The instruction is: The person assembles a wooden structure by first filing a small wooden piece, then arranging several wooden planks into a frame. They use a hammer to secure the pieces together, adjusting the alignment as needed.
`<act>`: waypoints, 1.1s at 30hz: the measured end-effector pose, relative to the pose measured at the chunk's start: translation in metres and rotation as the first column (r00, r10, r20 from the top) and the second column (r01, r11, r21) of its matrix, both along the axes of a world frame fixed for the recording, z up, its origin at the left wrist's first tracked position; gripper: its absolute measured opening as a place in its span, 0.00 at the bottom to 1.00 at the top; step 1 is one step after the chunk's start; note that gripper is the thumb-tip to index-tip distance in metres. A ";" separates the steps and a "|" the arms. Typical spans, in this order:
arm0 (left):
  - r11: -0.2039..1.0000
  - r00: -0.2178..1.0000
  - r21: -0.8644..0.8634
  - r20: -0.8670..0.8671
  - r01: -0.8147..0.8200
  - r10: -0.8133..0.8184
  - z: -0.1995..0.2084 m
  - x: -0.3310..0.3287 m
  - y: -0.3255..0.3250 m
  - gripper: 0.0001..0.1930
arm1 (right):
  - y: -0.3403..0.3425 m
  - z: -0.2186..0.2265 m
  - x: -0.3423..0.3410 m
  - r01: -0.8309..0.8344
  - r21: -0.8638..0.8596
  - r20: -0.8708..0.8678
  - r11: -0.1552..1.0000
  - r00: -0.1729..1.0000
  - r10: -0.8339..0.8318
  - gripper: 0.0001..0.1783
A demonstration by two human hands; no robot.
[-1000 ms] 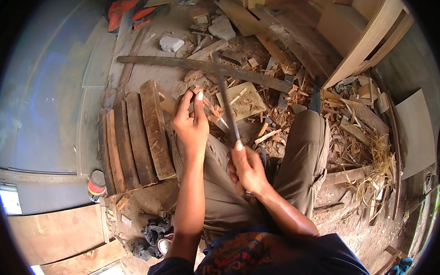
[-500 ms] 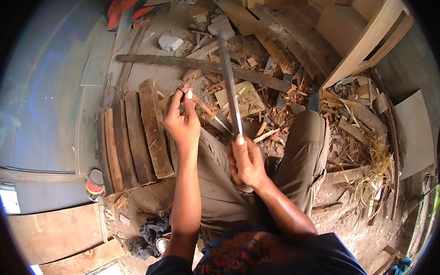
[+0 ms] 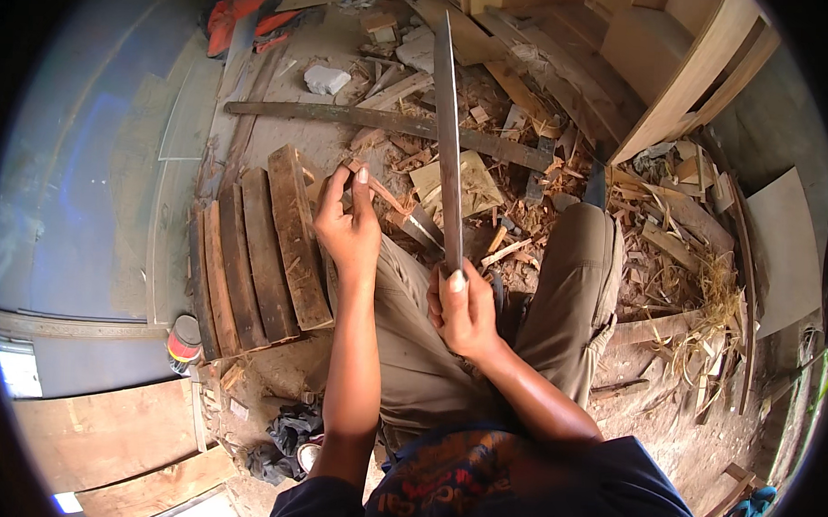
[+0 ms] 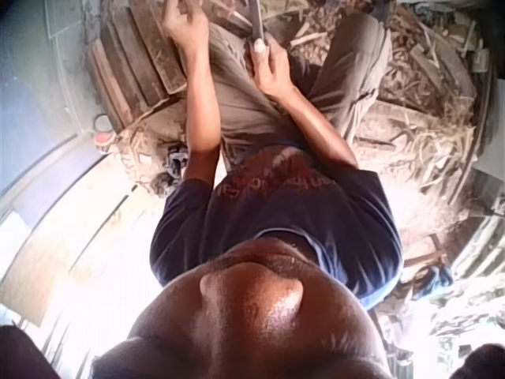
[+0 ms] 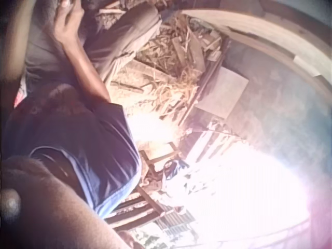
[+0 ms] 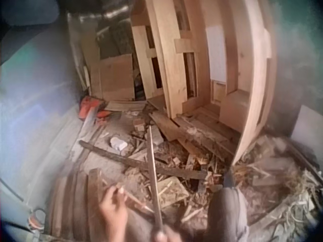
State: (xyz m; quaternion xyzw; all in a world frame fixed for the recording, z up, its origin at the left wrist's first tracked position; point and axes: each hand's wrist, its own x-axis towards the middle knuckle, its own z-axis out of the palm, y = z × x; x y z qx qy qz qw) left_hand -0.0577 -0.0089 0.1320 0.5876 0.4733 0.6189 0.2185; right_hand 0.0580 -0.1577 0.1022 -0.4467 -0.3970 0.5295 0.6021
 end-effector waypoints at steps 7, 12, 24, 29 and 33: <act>0.999 0.999 0.025 0.029 0.029 -0.030 -0.002 -0.001 0.001 0.09 | 0.001 -0.016 0.005 -0.064 -0.390 0.194 0.919 0.969 0.150 0.31; 0.997 0.998 0.072 -0.053 -0.016 0.020 -0.005 0.003 0.002 0.07 | -0.008 0.014 0.011 0.040 0.021 0.221 0.999 0.974 -0.043 0.26; 0.990 0.994 0.090 -0.035 0.105 -0.102 0.004 0.025 -0.010 0.09 | -0.012 -0.017 0.045 0.010 -0.106 0.663 0.994 0.746 0.064 0.30; 0.981 0.980 0.029 -0.063 0.193 -0.191 0.004 0.028 -0.009 0.09 | -0.012 -0.005 0.074 -0.417 -0.502 -0.504 0.758 0.853 0.136 0.30; 0.954 0.954 0.004 -0.017 0.300 -0.300 0.009 0.021 -0.004 0.10 | -0.023 -0.010 0.057 -0.170 -0.360 -0.198 0.917 0.975 0.102 0.26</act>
